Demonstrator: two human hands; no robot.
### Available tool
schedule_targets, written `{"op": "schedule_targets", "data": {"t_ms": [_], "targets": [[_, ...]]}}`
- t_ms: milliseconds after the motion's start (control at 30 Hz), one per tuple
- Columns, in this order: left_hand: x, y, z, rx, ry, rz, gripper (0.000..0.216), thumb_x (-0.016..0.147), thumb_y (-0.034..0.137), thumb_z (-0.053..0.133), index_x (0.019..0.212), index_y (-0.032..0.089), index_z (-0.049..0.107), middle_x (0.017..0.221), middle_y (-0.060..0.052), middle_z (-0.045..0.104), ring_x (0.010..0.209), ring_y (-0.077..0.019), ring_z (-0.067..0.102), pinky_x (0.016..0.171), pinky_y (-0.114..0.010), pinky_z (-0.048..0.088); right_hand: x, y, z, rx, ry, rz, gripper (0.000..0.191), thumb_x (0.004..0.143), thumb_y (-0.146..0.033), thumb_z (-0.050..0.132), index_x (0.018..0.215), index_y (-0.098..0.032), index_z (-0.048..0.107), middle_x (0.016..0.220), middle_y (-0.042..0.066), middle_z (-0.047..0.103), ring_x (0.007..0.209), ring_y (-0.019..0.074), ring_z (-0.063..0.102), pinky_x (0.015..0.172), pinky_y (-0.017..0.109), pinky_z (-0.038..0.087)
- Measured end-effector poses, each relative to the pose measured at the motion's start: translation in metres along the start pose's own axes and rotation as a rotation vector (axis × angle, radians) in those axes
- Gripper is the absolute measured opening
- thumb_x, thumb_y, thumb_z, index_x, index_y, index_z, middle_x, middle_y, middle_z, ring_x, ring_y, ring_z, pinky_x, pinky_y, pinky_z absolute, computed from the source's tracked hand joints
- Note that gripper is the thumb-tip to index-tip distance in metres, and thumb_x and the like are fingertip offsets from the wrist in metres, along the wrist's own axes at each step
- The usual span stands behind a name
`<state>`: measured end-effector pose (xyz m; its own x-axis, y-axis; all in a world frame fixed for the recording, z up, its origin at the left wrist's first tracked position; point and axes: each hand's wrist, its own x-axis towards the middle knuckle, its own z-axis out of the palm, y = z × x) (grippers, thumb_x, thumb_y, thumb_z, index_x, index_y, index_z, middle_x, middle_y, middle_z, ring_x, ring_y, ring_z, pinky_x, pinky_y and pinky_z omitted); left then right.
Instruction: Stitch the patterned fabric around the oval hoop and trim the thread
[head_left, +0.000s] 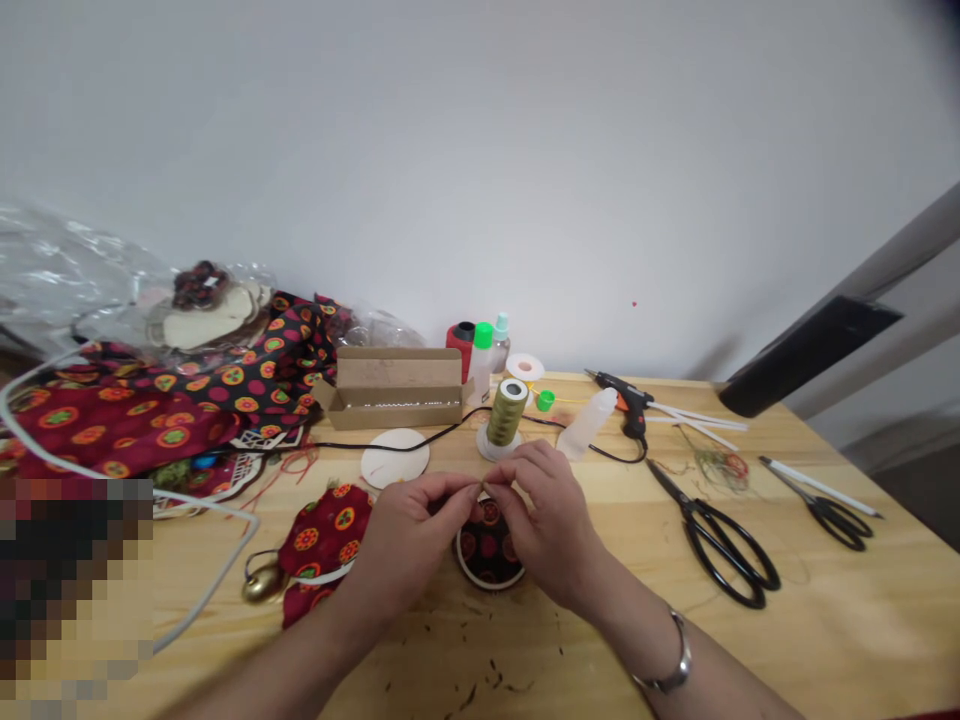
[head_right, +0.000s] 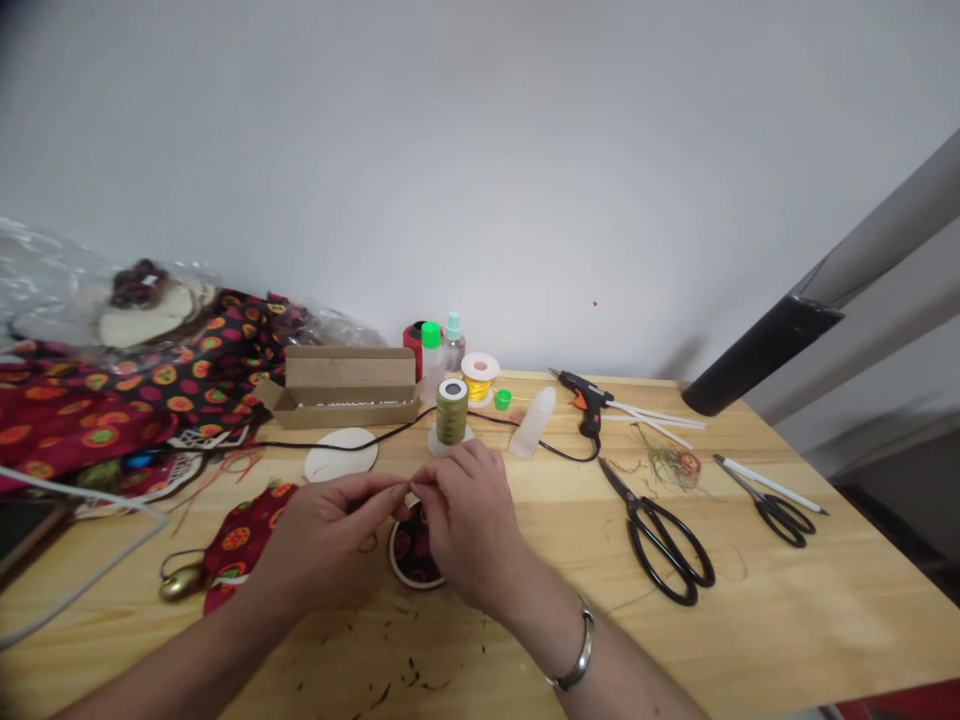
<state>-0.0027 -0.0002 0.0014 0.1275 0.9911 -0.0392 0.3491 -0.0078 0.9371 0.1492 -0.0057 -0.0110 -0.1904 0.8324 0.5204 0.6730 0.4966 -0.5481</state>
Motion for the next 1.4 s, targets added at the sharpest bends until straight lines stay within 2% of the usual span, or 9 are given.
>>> {"op": "schedule_targets", "data": {"t_ms": [300, 767, 1000, 1200, 1400], "targets": [[-0.0006, -0.0033, -0.0002, -0.019, -0.002, 0.010, 0.014, 0.073, 0.025, 0.062, 0.075, 0.022, 0.075, 0.067, 0.002, 0.074, 0.064, -0.0148, 0.065, 0.061, -0.019, 0.049, -0.0007, 0.0010, 0.0011, 0.013, 0.003, 0.003, 0.013, 0.082, -0.009, 0.052, 0.076, -0.018, 0.059, 0.073, 0.003, 0.058, 0.078, 0.0187, 0.050, 0.071, 0.033, 0.037], [0.0021, -0.0018, -0.0004, -0.013, 0.015, -0.044, 0.017, 0.072, 0.028, 0.060, 0.063, 0.021, 0.073, 0.063, 0.002, 0.072, 0.062, -0.0155, 0.064, 0.059, -0.020, 0.048, -0.0026, 0.0012, 0.0019, 0.097, 0.005, 0.019, 0.012, 0.081, -0.010, 0.052, 0.076, -0.019, 0.058, 0.073, 0.003, 0.057, 0.078, 0.0186, 0.051, 0.073, 0.034, 0.039], [0.0003, 0.0019, -0.0004, -0.008, 0.040, -0.078, 0.016, 0.071, 0.029, 0.062, 0.063, 0.020, 0.073, 0.059, 0.002, 0.071, 0.059, -0.0148, 0.063, 0.057, -0.020, 0.048, -0.0011, 0.0011, 0.0013, 0.122, 0.104, 0.092, 0.009, 0.082, -0.012, 0.055, 0.076, -0.019, 0.058, 0.075, 0.003, 0.059, 0.079, 0.0180, 0.052, 0.073, 0.033, 0.040], [0.0000, 0.0008, 0.0007, 0.013, 0.042, -0.039, 0.017, 0.071, 0.027, 0.061, 0.060, 0.021, 0.072, 0.061, 0.002, 0.072, 0.060, -0.0156, 0.063, 0.059, -0.021, 0.048, -0.0024, 0.0007, 0.0005, -0.003, 0.033, 0.018, 0.011, 0.083, -0.012, 0.053, 0.078, -0.019, 0.060, 0.075, 0.003, 0.060, 0.080, 0.0185, 0.051, 0.073, 0.034, 0.038], [0.0001, -0.0022, 0.0018, 0.007, 0.035, -0.038, 0.014, 0.072, 0.026, 0.061, 0.068, 0.022, 0.074, 0.064, 0.003, 0.073, 0.062, -0.0153, 0.065, 0.059, -0.020, 0.049, -0.0018, -0.0007, 0.0006, -0.055, -0.007, -0.032, 0.011, 0.084, -0.014, 0.052, 0.079, -0.019, 0.060, 0.075, 0.003, 0.061, 0.080, 0.0190, 0.050, 0.073, 0.036, 0.036]]}}
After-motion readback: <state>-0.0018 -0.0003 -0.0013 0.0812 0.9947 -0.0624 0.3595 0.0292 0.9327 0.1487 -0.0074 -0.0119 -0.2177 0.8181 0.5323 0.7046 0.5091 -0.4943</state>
